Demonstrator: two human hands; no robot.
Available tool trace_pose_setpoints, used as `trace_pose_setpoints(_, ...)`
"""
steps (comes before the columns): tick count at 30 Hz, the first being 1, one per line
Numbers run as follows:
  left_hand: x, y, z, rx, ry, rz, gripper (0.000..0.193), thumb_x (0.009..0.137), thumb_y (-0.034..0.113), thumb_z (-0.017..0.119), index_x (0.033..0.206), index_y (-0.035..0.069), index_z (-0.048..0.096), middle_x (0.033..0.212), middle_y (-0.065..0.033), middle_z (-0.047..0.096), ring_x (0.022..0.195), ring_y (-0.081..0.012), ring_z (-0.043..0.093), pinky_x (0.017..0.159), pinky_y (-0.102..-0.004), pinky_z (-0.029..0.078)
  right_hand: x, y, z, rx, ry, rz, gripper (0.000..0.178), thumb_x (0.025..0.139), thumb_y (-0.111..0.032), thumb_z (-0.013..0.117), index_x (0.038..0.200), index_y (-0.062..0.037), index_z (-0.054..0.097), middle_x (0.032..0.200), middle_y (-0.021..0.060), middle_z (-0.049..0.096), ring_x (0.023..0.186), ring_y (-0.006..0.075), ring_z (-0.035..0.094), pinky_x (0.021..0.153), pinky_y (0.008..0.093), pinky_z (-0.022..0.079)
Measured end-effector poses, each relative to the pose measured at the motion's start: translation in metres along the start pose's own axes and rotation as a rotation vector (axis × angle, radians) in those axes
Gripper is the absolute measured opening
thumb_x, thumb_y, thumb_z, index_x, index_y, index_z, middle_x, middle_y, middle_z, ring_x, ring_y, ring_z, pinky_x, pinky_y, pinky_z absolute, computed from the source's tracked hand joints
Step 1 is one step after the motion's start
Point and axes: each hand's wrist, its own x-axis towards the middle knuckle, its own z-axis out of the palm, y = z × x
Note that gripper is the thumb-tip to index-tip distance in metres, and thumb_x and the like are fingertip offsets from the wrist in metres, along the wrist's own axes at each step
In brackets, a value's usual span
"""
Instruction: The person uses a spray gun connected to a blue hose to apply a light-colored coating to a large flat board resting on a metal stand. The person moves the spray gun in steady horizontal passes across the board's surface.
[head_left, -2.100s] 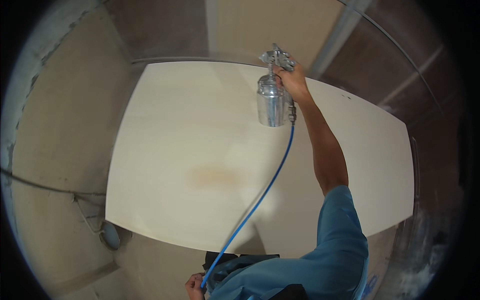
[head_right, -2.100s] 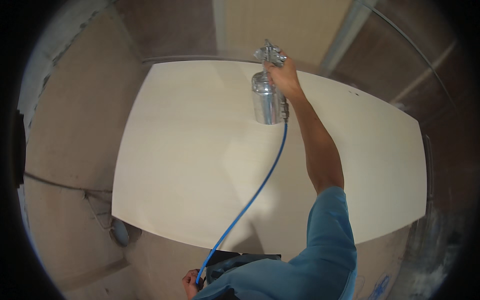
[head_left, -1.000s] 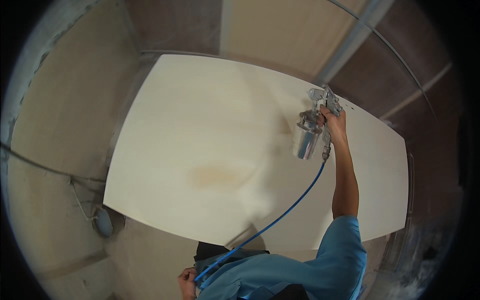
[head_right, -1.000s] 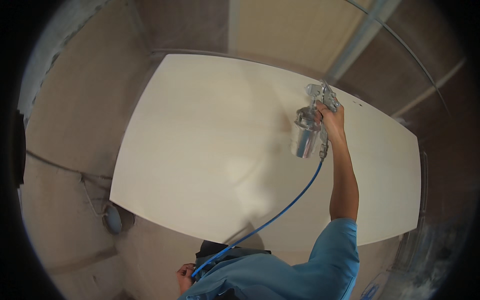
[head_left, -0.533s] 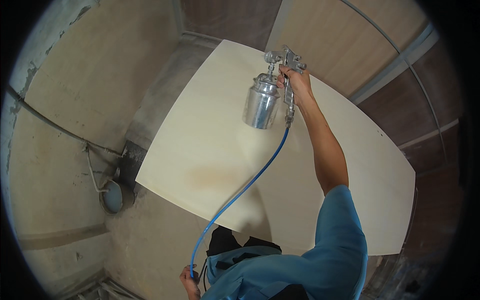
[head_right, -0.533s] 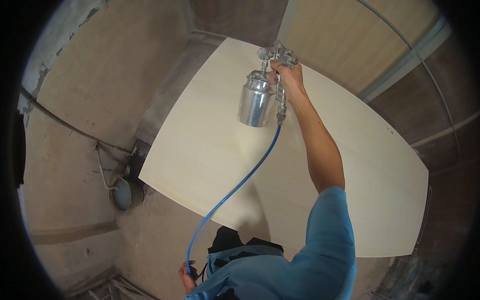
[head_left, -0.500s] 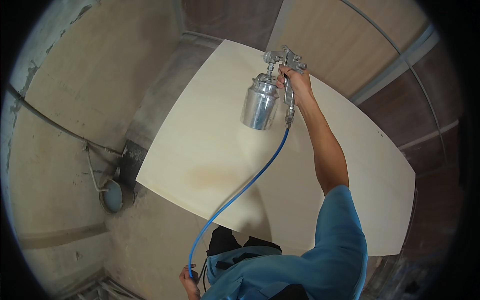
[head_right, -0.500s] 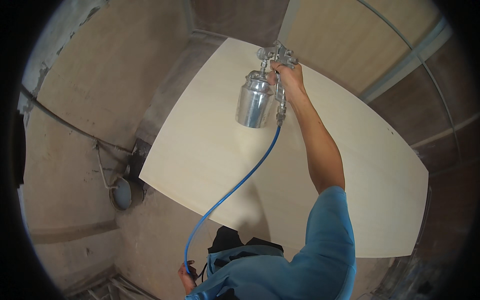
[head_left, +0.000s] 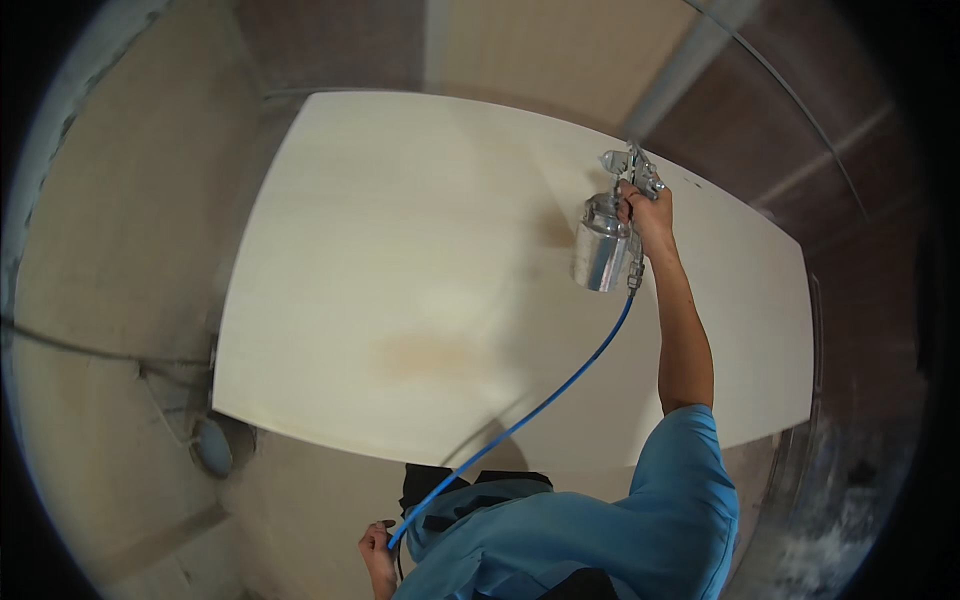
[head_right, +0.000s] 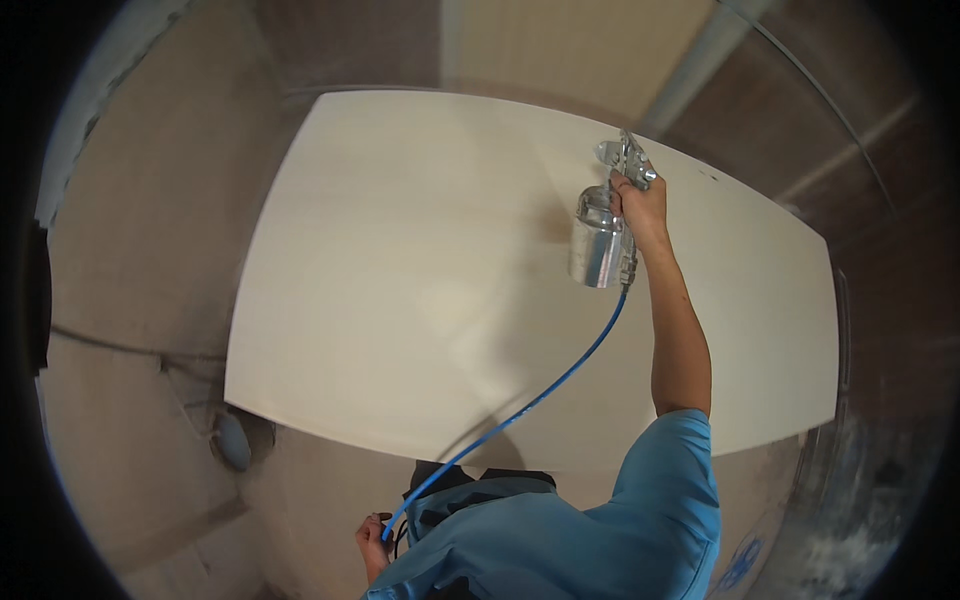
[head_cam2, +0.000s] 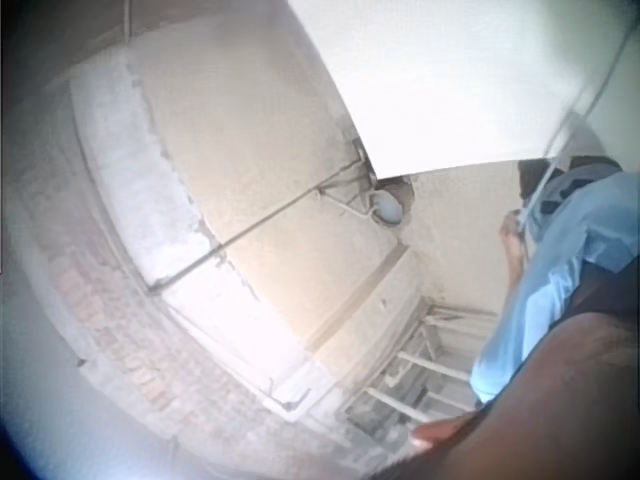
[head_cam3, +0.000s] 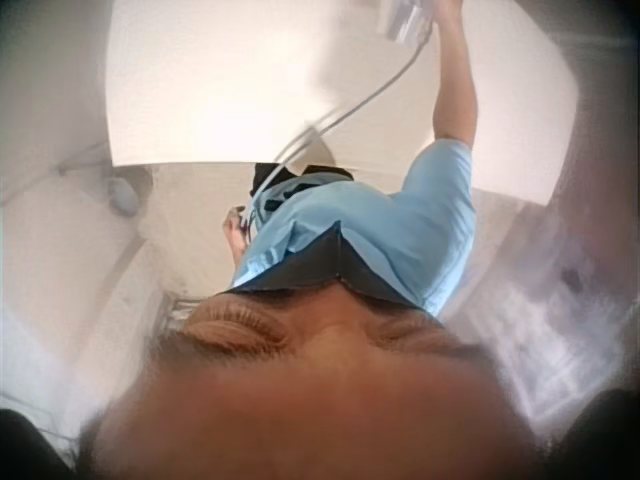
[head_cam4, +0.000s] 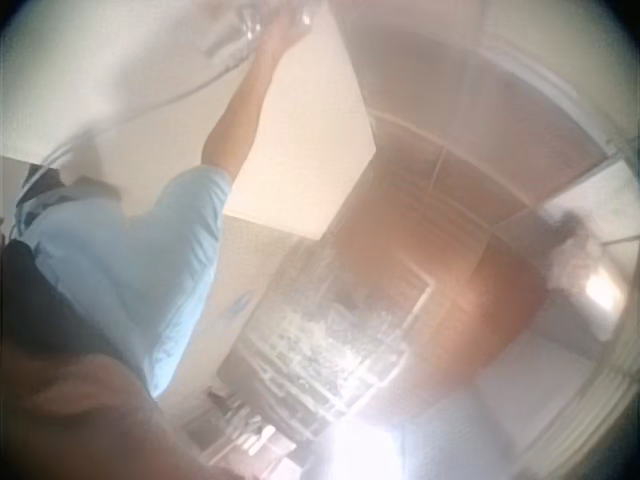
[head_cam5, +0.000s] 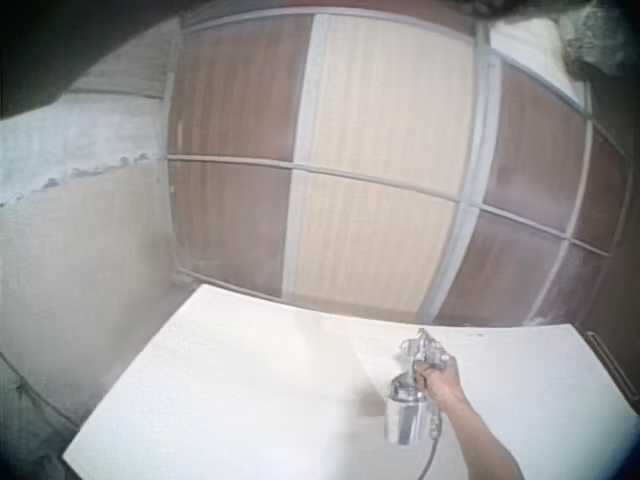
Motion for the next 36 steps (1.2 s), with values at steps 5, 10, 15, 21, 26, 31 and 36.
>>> trace_pose_setpoints(5, 0.014, 0.025, -0.03, 0.13, -0.103, 0.143, 0.031, 0.093, 0.029, 0.063, 0.089, -0.001, 0.067, 0.063, 0.0016, 0.052, 0.058, -0.0056, 0.043, 0.051, -0.0238, 0.033, -0.012, 0.026, -0.041, -0.207, 0.232, -0.002, 0.007, 0.086, -0.004, 0.06, 0.092, -0.0019, 0.058, 0.056, 0.0012, 0.051, 0.045, 0.0105, 0.047, 0.042, 0.0282, 0.036)
trace_pose_setpoints(10, -0.018, -0.012, -0.024, 0.239, -0.12, 0.203, 0.028, 0.09, 0.026, 0.065, 0.089, -0.002, 0.068, 0.075, -0.0044, 0.064, 0.071, -0.0115, 0.055, 0.065, -0.0277, 0.045, -0.004, 0.041, -0.071, -0.417, 0.339, -0.196, 0.026, 0.085, -0.004, 0.058, 0.111, -0.0017, 0.061, 0.063, 0.0013, 0.056, 0.049, 0.0093, 0.05, 0.044, 0.027, 0.039)
trace_pose_setpoints(15, -0.046, -0.036, -0.016, 0.287, -0.043, 0.195, 0.027, 0.09, 0.023, 0.064, 0.093, -0.003, 0.069, 0.08, -0.0082, 0.068, 0.074, -0.0131, 0.059, 0.068, -0.029, 0.048, -0.005, 0.025, -0.053, -0.196, 0.265, -0.127, 0.017, 0.088, -0.004, 0.057, 0.104, 0.0001, 0.063, 0.061, 0.0041, 0.054, 0.048, 0.0117, 0.048, 0.044, 0.0285, 0.039)
trace_pose_setpoints(21, -0.009, -0.022, -0.008, 0.33, -0.15, 0.118, 0.027, 0.091, 0.024, 0.063, 0.092, -0.003, 0.069, 0.08, -0.0083, 0.068, 0.073, -0.0143, 0.059, 0.068, -0.0288, 0.048, -0.007, 0.014, -0.059, 0.03, 0.26, 0.108, 0.01, 0.088, -0.003, 0.058, 0.092, 0.0048, 0.063, 0.059, 0.0053, 0.054, 0.046, 0.0141, 0.048, 0.043, 0.0293, 0.037)
trace_pose_setpoints(26, 0.017, -0.028, -0.009, 0.259, -0.233, 0.049, 0.027, 0.091, 0.024, 0.063, 0.091, -0.003, 0.068, 0.076, -0.0057, 0.065, 0.067, -0.0128, 0.056, 0.061, -0.0285, 0.044, -0.01, 0.011, -0.055, -0.013, 0.176, 0.056, 0.007, 0.089, -0.004, 0.061, 0.086, 0.0026, 0.06, 0.059, 0.0068, 0.052, 0.045, 0.0151, 0.046, 0.042, 0.0301, 0.038)
trace_pose_setpoints(31, -0.015, -0.071, 0.004, 0.154, -0.133, 0.082, 0.021, 0.09, 0.016, 0.062, 0.088, -0.005, 0.066, 0.076, -0.0066, 0.063, 0.074, -0.0133, 0.055, 0.071, -0.0286, 0.045, 0.006, 0.022, -0.008, 0.149, 0.187, 0.186, 0.004, 0.089, 0.001, 0.059, 0.086, 0.0023, 0.057, 0.065, 0.0073, 0.053, 0.05, 0.0147, 0.048, 0.042, 0.0304, 0.037)
trace_pose_setpoints(36, -0.079, -0.111, 0.044, 0.081, 0.06, 0.103, 0.022, 0.09, 0.017, 0.062, 0.087, -0.004, 0.066, 0.073, -0.0046, 0.062, 0.07, -0.0108, 0.053, 0.066, -0.0267, 0.043, 0.033, 0.037, 0.029, 0.384, -0.021, 0.134, 0.004, 0.088, 0.004, 0.058, 0.085, 0.0027, 0.055, 0.07, 0.0076, 0.052, 0.053, 0.0149, 0.048, 0.043, 0.0303, 0.038)
